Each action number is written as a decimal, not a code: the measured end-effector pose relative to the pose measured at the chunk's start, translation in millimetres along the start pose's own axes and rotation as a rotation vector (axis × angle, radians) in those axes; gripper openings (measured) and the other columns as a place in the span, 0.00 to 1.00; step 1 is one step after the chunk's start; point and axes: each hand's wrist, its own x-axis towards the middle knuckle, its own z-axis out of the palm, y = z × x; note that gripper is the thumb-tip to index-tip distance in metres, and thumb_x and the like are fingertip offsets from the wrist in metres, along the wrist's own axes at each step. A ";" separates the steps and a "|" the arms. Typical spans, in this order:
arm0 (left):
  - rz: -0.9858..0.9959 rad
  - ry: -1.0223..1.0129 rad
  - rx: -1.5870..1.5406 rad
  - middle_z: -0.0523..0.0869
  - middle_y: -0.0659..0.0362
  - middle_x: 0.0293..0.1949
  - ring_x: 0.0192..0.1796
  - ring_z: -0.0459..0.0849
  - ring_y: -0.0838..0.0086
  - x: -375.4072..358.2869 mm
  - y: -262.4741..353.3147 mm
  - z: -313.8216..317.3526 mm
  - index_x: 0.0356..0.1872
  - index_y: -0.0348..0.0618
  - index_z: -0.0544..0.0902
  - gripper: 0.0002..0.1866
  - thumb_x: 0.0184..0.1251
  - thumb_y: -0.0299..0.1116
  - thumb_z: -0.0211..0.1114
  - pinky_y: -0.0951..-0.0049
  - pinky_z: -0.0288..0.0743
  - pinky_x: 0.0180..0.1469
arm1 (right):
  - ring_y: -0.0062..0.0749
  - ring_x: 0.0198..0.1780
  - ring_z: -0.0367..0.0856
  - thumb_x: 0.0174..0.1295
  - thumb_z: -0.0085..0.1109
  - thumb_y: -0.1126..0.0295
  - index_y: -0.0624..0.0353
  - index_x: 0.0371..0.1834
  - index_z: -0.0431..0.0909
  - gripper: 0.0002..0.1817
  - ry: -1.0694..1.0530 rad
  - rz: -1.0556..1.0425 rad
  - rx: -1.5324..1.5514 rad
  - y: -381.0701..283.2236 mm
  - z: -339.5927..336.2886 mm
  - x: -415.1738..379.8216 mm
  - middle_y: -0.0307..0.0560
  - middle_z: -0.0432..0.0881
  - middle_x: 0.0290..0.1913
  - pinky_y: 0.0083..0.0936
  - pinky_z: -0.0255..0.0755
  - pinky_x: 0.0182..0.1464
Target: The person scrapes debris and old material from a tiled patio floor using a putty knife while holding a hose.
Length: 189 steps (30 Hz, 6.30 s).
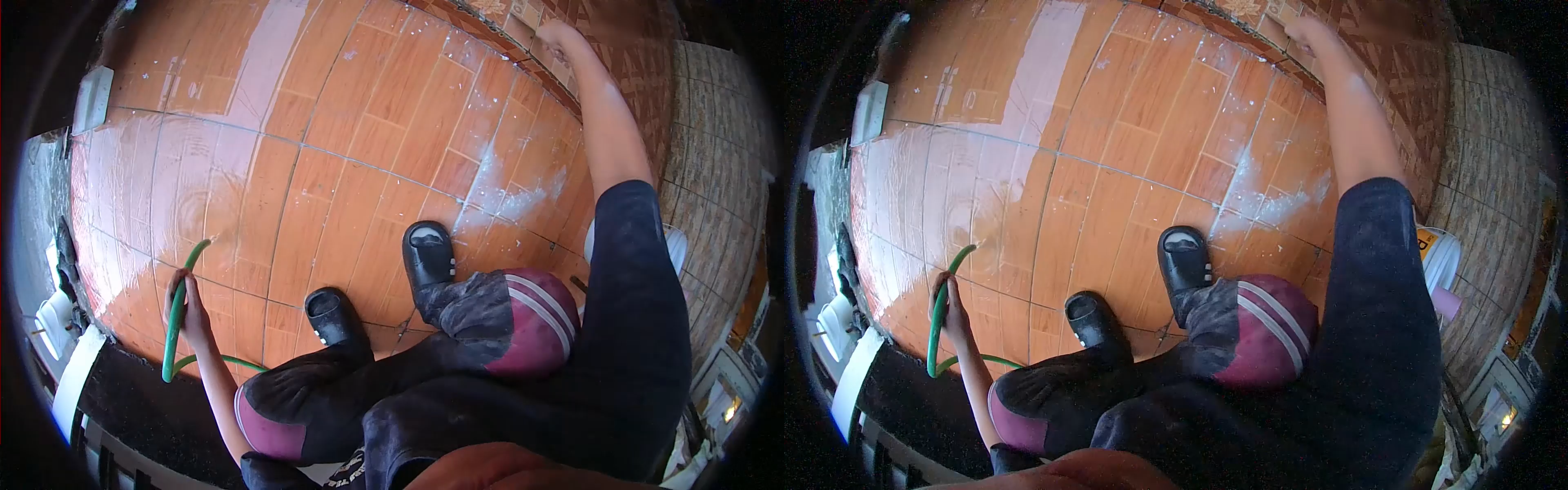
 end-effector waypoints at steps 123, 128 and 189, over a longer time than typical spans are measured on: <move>0.238 -0.062 -0.792 0.85 0.48 0.45 0.48 0.86 0.65 131.7 84.3 126.1 0.45 0.30 0.81 0.09 0.69 0.24 0.63 0.69 0.81 0.57 | 0.64 0.46 0.82 0.72 0.41 0.52 0.64 0.48 0.75 0.24 0.068 -0.505 0.260 4.3 327.6 -227.4 0.68 0.83 0.42 0.56 0.73 0.51; 0.236 -0.042 -0.756 0.85 0.48 0.44 0.48 0.87 0.65 128.8 89.2 124.6 0.45 0.30 0.81 0.09 0.69 0.24 0.63 0.69 0.81 0.57 | 0.65 0.45 0.81 0.71 0.44 0.52 0.63 0.48 0.73 0.23 0.069 -0.574 0.190 4.1 322.7 -228.1 0.68 0.83 0.41 0.57 0.73 0.49; -0.368 -0.933 0.892 0.70 0.42 0.58 0.60 0.69 0.48 -229.6 255.6 -240.5 0.58 0.37 0.69 0.37 0.50 0.44 0.74 0.51 0.63 0.63 | 0.28 0.19 0.64 0.73 0.45 0.56 0.56 0.39 0.68 0.14 -1.093 0.645 1.234 -74.2 194.9 -667.5 0.36 0.65 0.18 0.29 0.67 0.26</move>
